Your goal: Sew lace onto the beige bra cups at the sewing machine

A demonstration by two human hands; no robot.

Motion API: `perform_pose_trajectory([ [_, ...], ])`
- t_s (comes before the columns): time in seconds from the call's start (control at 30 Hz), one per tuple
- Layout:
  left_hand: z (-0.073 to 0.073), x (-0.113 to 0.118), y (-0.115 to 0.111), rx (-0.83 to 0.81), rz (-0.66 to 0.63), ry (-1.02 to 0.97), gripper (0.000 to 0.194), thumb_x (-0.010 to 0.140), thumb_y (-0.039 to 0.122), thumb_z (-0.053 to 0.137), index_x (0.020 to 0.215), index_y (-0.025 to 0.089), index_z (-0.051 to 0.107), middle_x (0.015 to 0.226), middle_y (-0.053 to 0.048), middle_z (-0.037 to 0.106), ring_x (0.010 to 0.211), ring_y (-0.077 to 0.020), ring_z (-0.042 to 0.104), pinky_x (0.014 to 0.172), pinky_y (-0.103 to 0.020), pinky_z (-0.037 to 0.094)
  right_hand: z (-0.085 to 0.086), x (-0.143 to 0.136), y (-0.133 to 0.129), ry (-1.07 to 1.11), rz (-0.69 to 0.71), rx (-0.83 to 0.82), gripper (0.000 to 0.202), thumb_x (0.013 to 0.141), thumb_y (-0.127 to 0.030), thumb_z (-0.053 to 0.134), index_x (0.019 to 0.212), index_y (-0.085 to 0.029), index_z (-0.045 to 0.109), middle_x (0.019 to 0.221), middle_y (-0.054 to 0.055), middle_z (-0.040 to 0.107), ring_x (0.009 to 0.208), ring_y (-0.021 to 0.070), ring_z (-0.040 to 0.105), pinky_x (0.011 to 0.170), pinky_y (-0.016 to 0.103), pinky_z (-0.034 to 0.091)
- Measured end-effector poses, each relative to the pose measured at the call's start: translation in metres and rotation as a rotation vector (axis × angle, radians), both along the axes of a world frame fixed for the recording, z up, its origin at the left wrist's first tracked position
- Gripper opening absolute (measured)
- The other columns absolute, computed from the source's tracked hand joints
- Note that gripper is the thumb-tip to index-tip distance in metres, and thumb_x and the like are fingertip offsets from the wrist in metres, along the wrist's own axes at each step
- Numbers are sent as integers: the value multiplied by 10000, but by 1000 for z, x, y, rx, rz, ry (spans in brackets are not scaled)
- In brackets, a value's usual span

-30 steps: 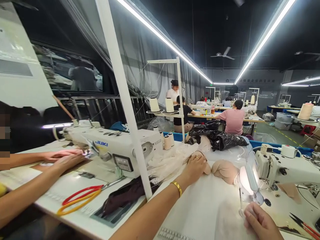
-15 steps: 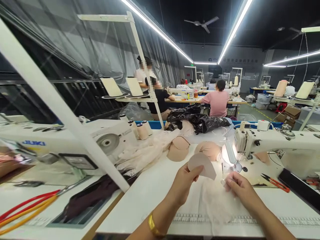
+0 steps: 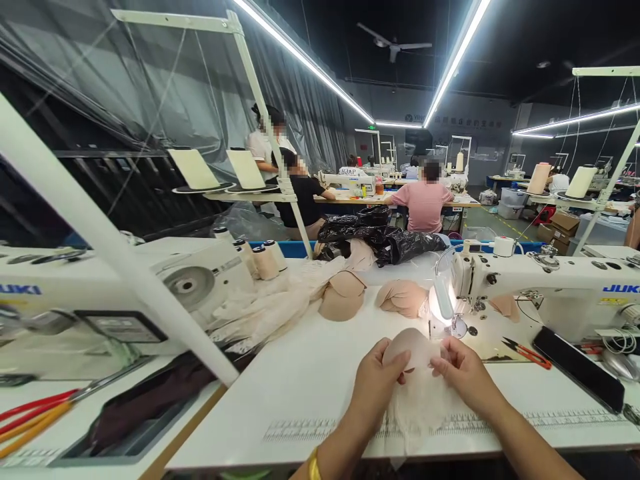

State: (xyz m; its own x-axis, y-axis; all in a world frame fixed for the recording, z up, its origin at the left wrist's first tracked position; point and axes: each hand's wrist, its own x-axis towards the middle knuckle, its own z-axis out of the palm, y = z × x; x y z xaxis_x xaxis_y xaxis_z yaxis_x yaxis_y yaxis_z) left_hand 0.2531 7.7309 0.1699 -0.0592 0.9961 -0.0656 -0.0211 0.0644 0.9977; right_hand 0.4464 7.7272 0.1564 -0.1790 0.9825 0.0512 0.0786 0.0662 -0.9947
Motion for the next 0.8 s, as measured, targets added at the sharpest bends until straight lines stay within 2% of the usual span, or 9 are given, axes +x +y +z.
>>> perform_pose_trajectory([
  [0.1,-8,0,3,-2,-60,127,414,712,595,705,741,188,639,665,-30,642,623,-209,571,621,-310,433,-3,1,1,-1,-16,9,532,834,-720,726,875,-208,584,743,-3,652,699,168,583,631,271,392],
  [0.17,-4,-9,4,62,-141,284,419,739,593,699,776,175,713,797,-81,691,769,-274,639,706,-358,487,-5,3,1,-2,-24,10,537,850,-733,695,880,-210,577,764,15,678,717,184,611,631,277,400],
  [0.33,43,-42,7,275,-155,542,557,742,497,767,1217,207,749,1263,-141,676,1116,-343,633,1002,-468,506,0,6,-3,-19,23,24,491,874,-678,704,905,-195,614,802,26,700,782,198,640,766,313,450],
  [0.4,66,-48,12,345,-312,562,663,761,489,794,1362,233,684,1418,-139,625,1310,-361,559,1143,-499,423,8,4,-8,-40,75,35,452,899,-639,698,933,-193,633,806,23,694,798,197,632,797,322,453],
  [0.5,86,-44,23,362,-677,518,831,730,449,858,1495,278,584,1581,-107,525,1489,-367,423,1255,-521,273,25,1,-17,-134,166,55,365,958,-572,648,962,-207,634,784,6,650,812,203,631,792,323,454],
  [0.57,88,-38,31,322,-920,421,767,725,418,854,1446,294,625,1532,-83,579,1454,-351,476,1237,-494,303,35,1,-24,-206,216,84,307,983,-520,623,954,-215,634,789,0,627,817,204,630,789,319,455],
  [0.67,79,-32,40,213,-1132,336,443,695,393,824,1111,266,737,1105,-38,735,1087,-281,660,997,-386,480,46,9,-30,-273,233,118,252,1000,-459,593,940,-219,639,830,10,660,814,199,615,765,304,439],
  [0.73,72,-32,42,134,-1112,364,283,680,388,792,892,241,675,837,8,643,796,-200,593,741,-296,457,48,16,-29,-334,189,136,239,997,-447,583,926,-223,630,826,12,675,795,197,596,723,295,406],
  [0.8,68,-33,40,132,-994,423,205,707,340,722,802,227,581,726,38,522,663,-148,468,607,-253,345,47,22,-26,-415,123,197,252,991,-457,577,891,-228,614,767,4,640,744,192,555,673,295,364],
])
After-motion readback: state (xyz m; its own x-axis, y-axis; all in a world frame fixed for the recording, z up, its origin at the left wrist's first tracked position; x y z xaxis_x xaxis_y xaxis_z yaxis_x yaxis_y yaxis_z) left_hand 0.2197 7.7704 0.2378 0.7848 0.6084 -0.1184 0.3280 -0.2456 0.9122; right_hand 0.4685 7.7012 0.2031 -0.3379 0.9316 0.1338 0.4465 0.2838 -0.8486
